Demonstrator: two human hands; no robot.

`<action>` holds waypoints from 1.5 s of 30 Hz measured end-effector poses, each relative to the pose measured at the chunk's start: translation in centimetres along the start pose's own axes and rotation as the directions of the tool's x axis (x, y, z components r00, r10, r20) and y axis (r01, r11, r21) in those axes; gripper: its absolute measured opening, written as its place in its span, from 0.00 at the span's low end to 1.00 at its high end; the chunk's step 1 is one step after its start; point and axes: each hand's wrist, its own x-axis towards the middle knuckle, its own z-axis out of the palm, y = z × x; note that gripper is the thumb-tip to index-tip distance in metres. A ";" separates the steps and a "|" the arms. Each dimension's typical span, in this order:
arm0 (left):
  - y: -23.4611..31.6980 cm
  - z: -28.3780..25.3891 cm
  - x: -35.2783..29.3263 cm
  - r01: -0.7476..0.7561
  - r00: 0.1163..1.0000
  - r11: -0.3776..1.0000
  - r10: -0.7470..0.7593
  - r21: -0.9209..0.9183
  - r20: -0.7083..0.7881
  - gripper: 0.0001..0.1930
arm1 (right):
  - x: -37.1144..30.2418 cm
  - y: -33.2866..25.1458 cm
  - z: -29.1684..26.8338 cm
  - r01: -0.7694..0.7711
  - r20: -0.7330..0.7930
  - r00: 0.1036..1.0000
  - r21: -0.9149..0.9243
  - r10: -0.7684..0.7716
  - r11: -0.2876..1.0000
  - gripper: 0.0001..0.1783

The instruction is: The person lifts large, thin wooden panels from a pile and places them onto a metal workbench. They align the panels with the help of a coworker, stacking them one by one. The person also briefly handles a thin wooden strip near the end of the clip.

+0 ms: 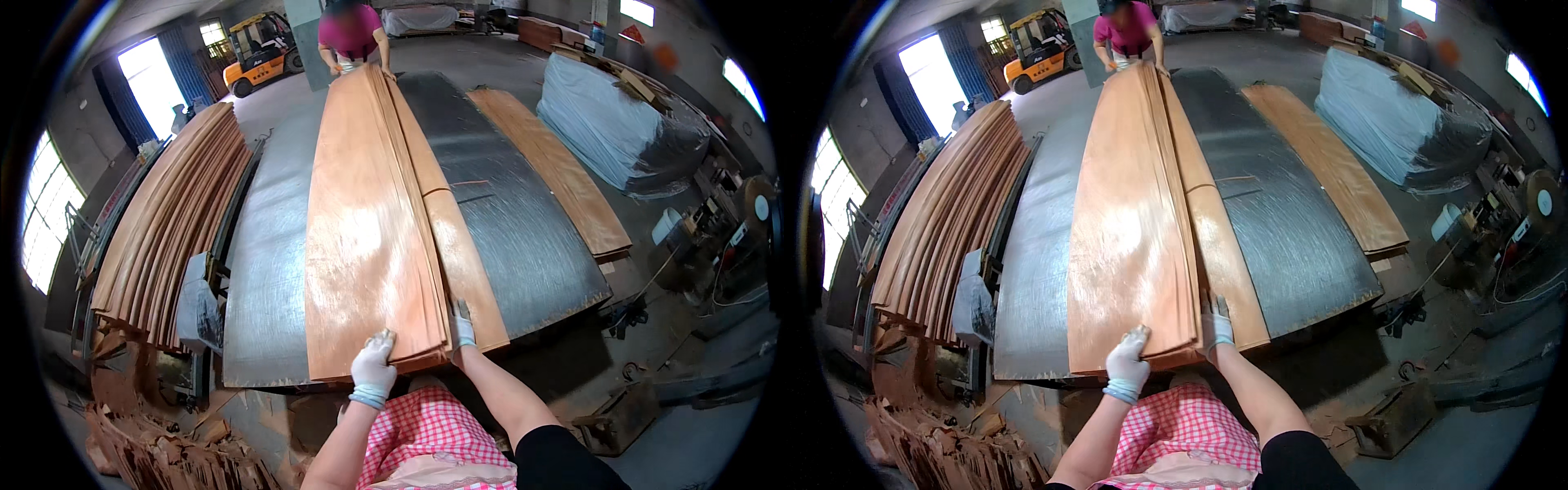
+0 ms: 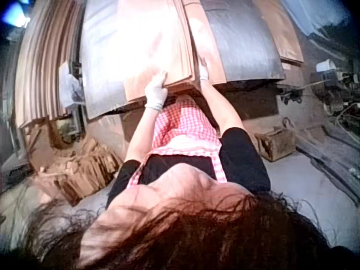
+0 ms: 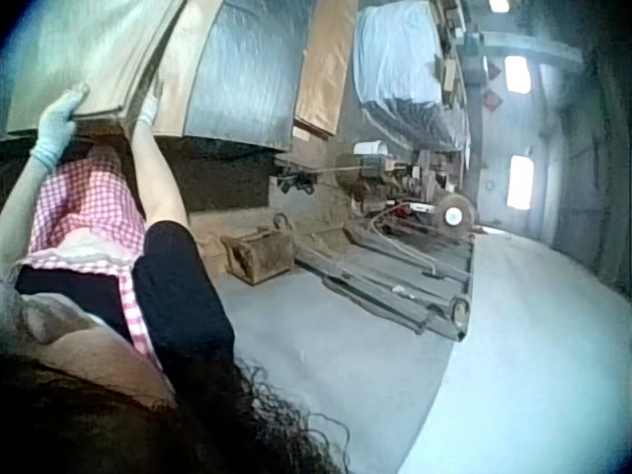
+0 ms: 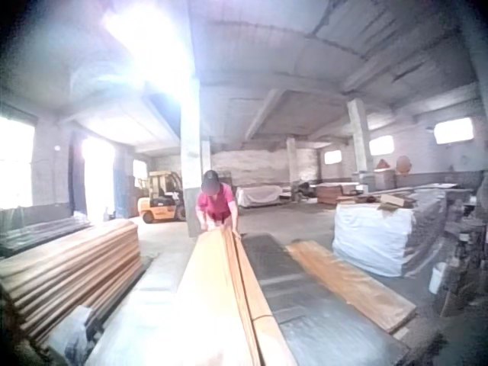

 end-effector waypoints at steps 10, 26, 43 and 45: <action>1.3 -3.4 0.3 -0.035 0.907 0.992 0.084 -0.123 0.412 0.39 | 1.8 2.3 5.8 0.032 -0.194 0.960 0.794 0.203 0.607 0.30; -17.7 -6.1 -2.2 0.813 0.581 0.414 -0.615 -0.409 0.532 0.23 | -1.1 12.0 -0.7 -0.579 0.594 0.804 0.796 0.043 -0.175 0.26; -23.5 -34.0 4.0 0.691 0.720 0.614 -0.540 -0.381 0.436 0.15 | 1.5 -15.3 -26.1 -0.336 0.369 0.909 0.923 0.191 -0.187 0.11; -27.3 -35.6 4.2 0.662 0.747 0.669 -0.551 -0.338 0.372 0.15 | 2.9 -20.5 -28.9 -0.318 0.365 0.917 0.912 0.159 -0.260 0.11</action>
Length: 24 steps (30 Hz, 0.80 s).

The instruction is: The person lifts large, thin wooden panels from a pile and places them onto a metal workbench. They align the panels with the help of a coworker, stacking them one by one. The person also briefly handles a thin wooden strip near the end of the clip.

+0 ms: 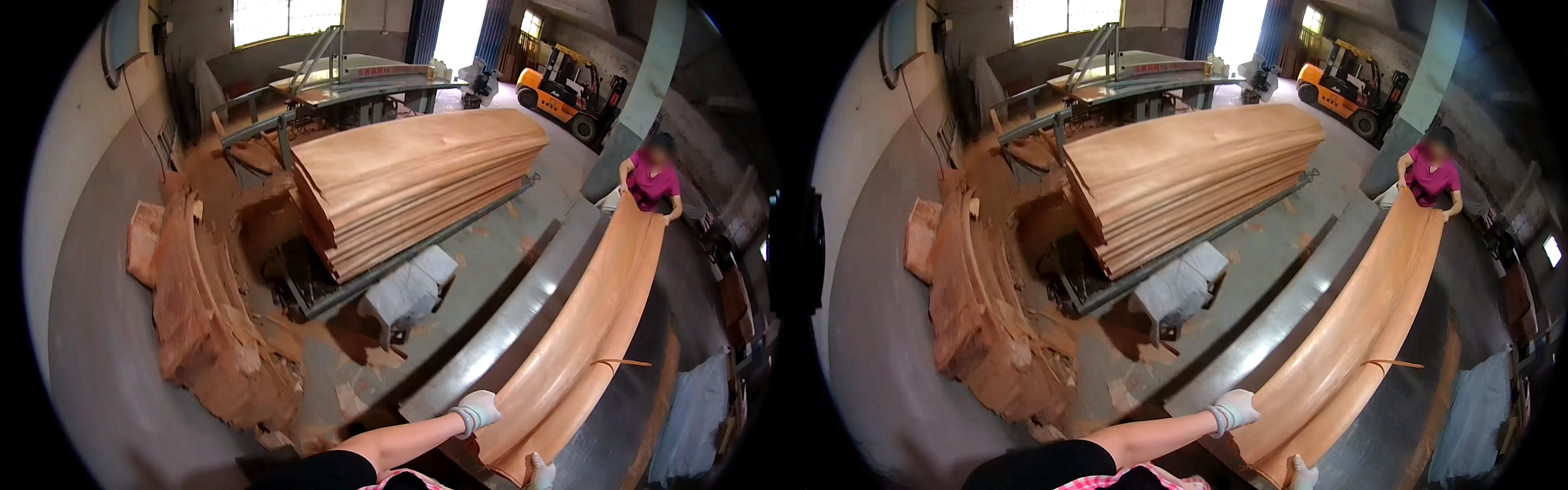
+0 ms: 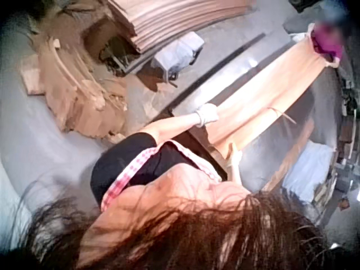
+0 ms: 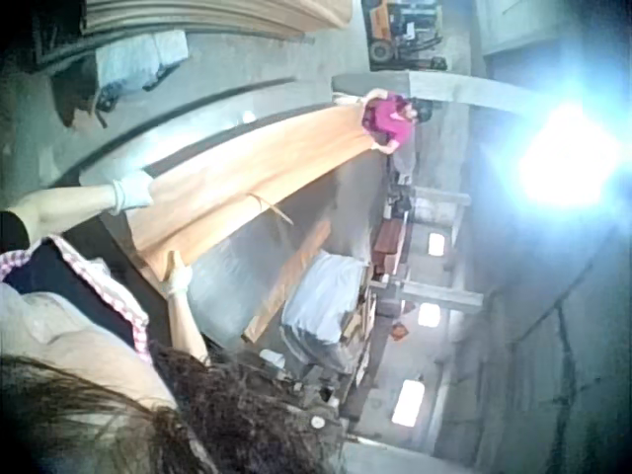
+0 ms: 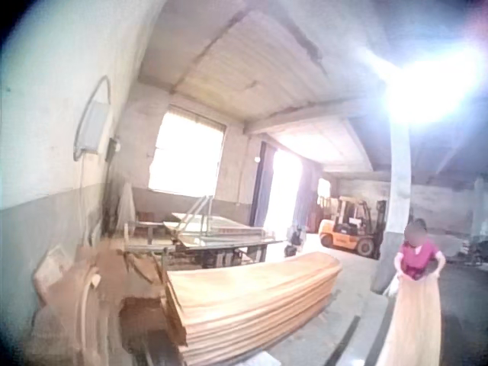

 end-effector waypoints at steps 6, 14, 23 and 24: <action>-5.0 -13.7 3.0 0.053 0.998 0.997 -0.051 0.050 -0.036 0.19 | 2.5 -2.2 15.9 0.016 0.053 0.998 0.091 -0.021 0.996 0.16; -11.6 -41.6 8.5 0.136 0.983 0.932 -0.084 0.337 -0.165 0.19 | 3.4 -10.3 46.0 -0.016 0.289 0.953 0.337 -0.087 0.942 0.18; -10.7 -79.0 6.7 0.154 0.933 0.673 0.143 0.724 -0.331 0.18 | -3.1 -26.0 76.5 -0.194 0.672 0.697 0.512 -0.250 0.837 0.22; -12.3 -82.5 6.5 0.178 0.936 0.774 0.057 0.608 -0.347 0.19 | -3.7 -26.6 79.9 -0.273 0.714 0.685 0.436 -0.145 0.857 0.22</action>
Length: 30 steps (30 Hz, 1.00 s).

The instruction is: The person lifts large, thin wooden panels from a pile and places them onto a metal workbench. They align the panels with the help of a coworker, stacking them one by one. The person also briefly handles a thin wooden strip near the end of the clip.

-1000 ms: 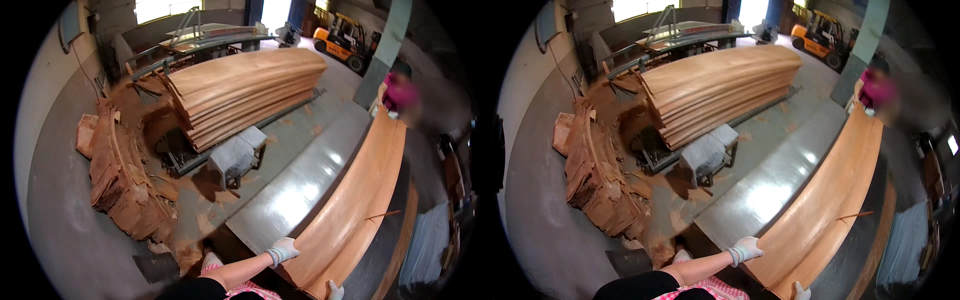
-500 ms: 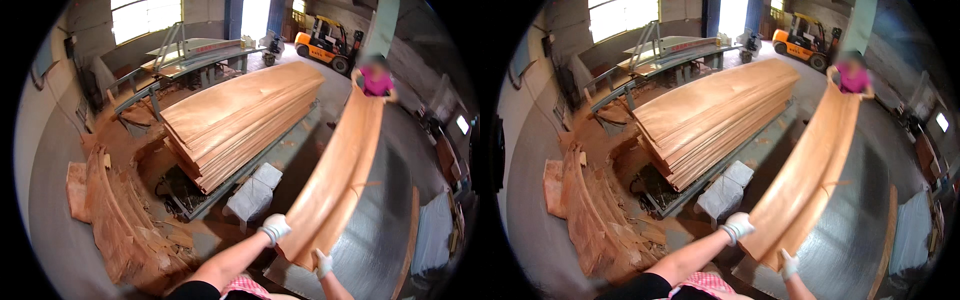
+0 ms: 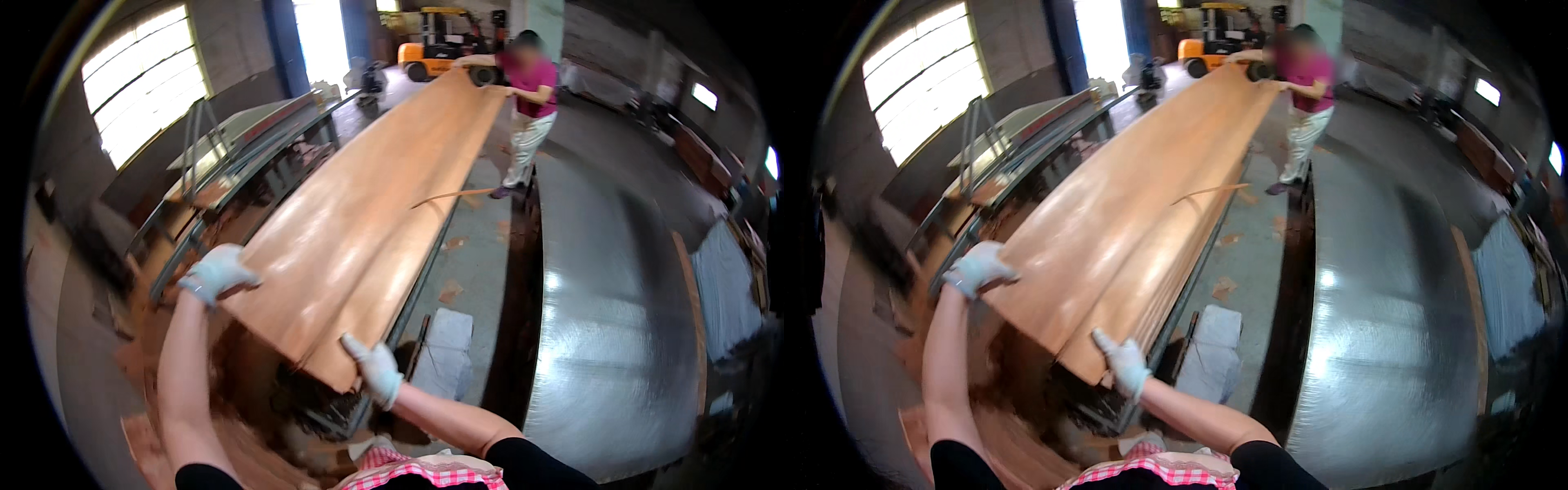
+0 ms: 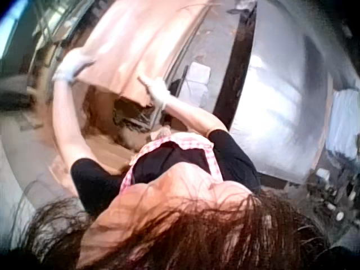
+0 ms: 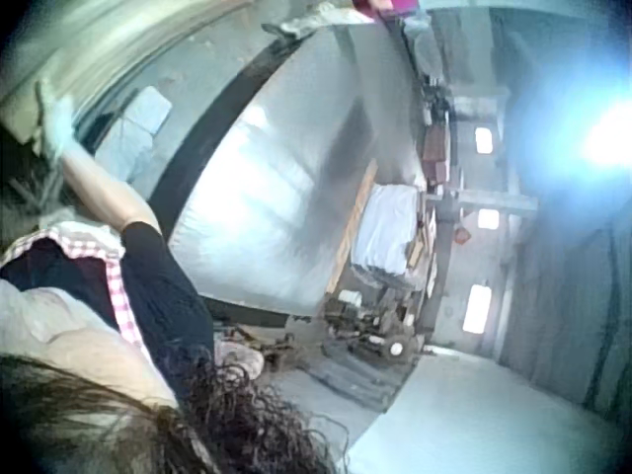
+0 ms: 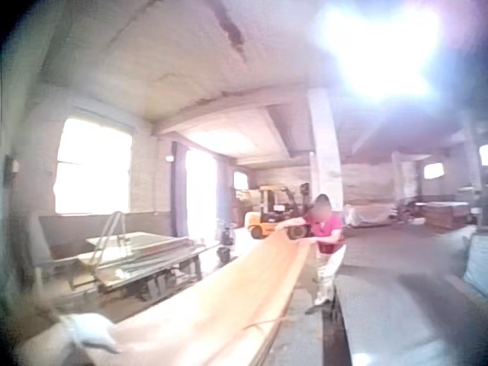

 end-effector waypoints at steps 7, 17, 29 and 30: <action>-19.1 4.0 9.0 0.231 0.972 0.973 -0.231 -0.018 -0.040 0.35 | 14.0 6.8 2.3 -0.188 0.094 0.950 -0.593 0.299 0.783 0.31; -28.4 23.0 12.7 0.506 0.840 0.861 -0.506 0.055 0.194 0.45 | 12.2 7.4 -14.9 -0.574 -0.391 0.817 -0.478 0.424 0.665 0.21; -33.1 24.7 12.8 0.479 0.872 0.877 -0.480 0.041 0.095 0.47 | 11.8 12.3 -12.0 -0.308 -0.338 0.936 -0.651 0.099 0.694 0.27; -33.0 24.4 13.2 0.473 0.873 0.880 -0.475 0.050 0.105 0.47 | 11.4 12.6 -12.8 -0.330 -0.338 0.929 -0.581 0.148 0.744 0.27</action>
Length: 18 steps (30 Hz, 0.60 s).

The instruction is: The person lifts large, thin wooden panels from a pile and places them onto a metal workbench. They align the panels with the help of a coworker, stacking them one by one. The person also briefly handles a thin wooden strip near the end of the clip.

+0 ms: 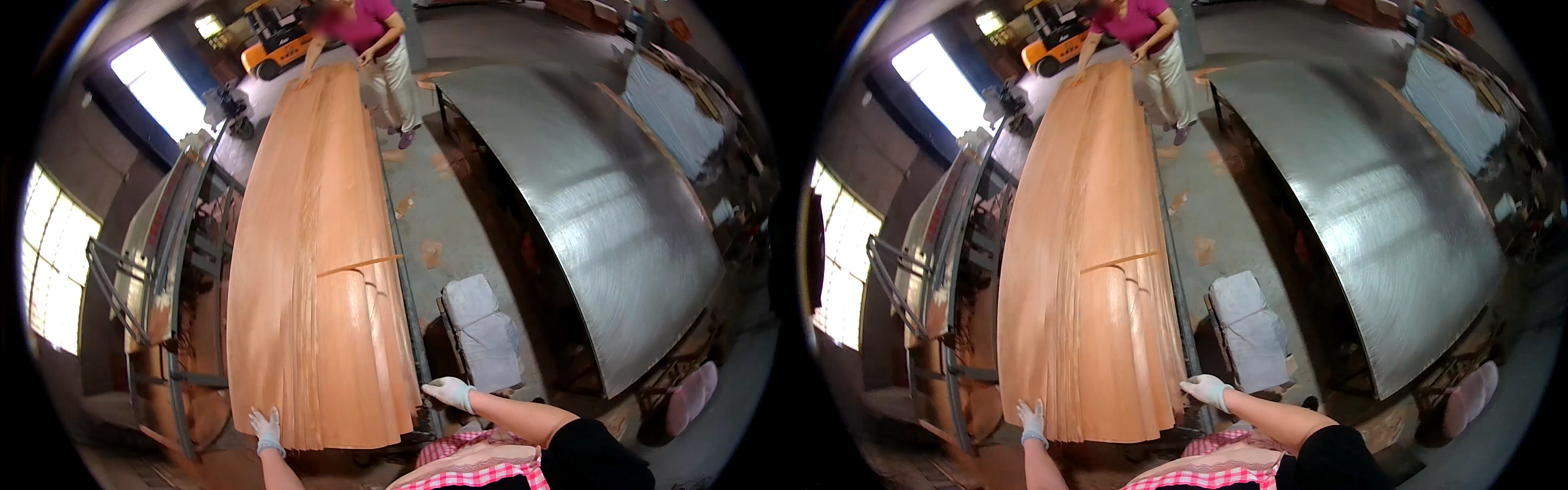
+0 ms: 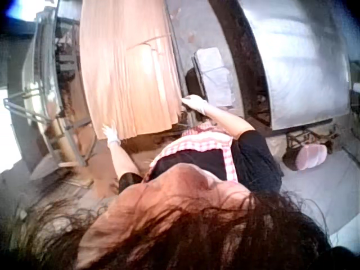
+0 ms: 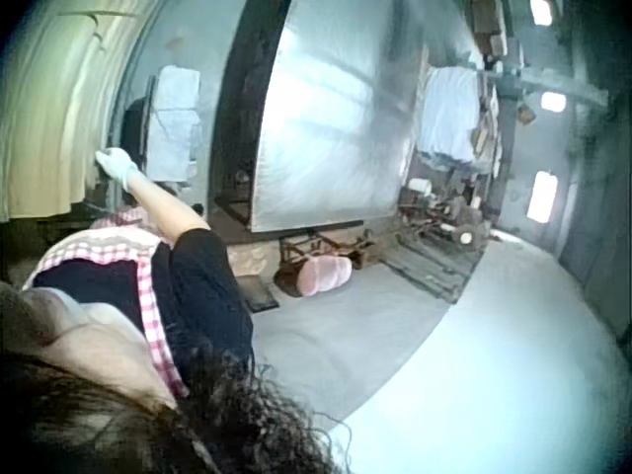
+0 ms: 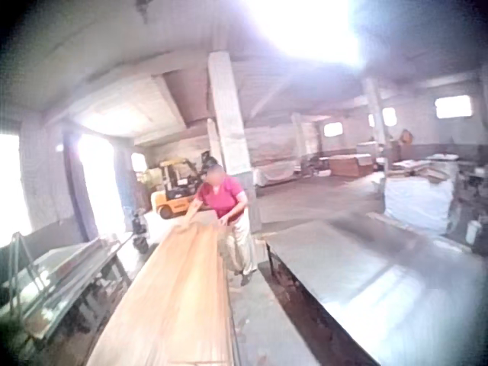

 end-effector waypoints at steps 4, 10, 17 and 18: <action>3.1 -1.7 -1.4 0.102 0.994 0.987 -0.105 0.122 0.015 0.47 | -2.4 5.1 -2.9 -0.073 -0.057 0.994 0.281 0.092 0.957 0.25; 12.4 -3.5 -9.6 0.073 0.954 0.966 0.005 0.248 -0.301 0.40 | -8.1 16.3 -9.6 -0.066 -0.213 0.953 0.546 0.215 0.835 0.16; 19.7 2.0 -22.3 -0.459 0.783 0.857 0.515 0.234 -0.348 0.33 | -18.5 17.1 -13.4 -0.045 -0.191 0.940 0.755 0.284 0.655 0.12; 21.9 1.9 -24.1 -0.576 0.748 0.795 0.607 0.193 -0.270 0.33 | -19.6 17.7 -13.9 -0.037 -0.197 0.938 0.761 0.285 0.647 0.12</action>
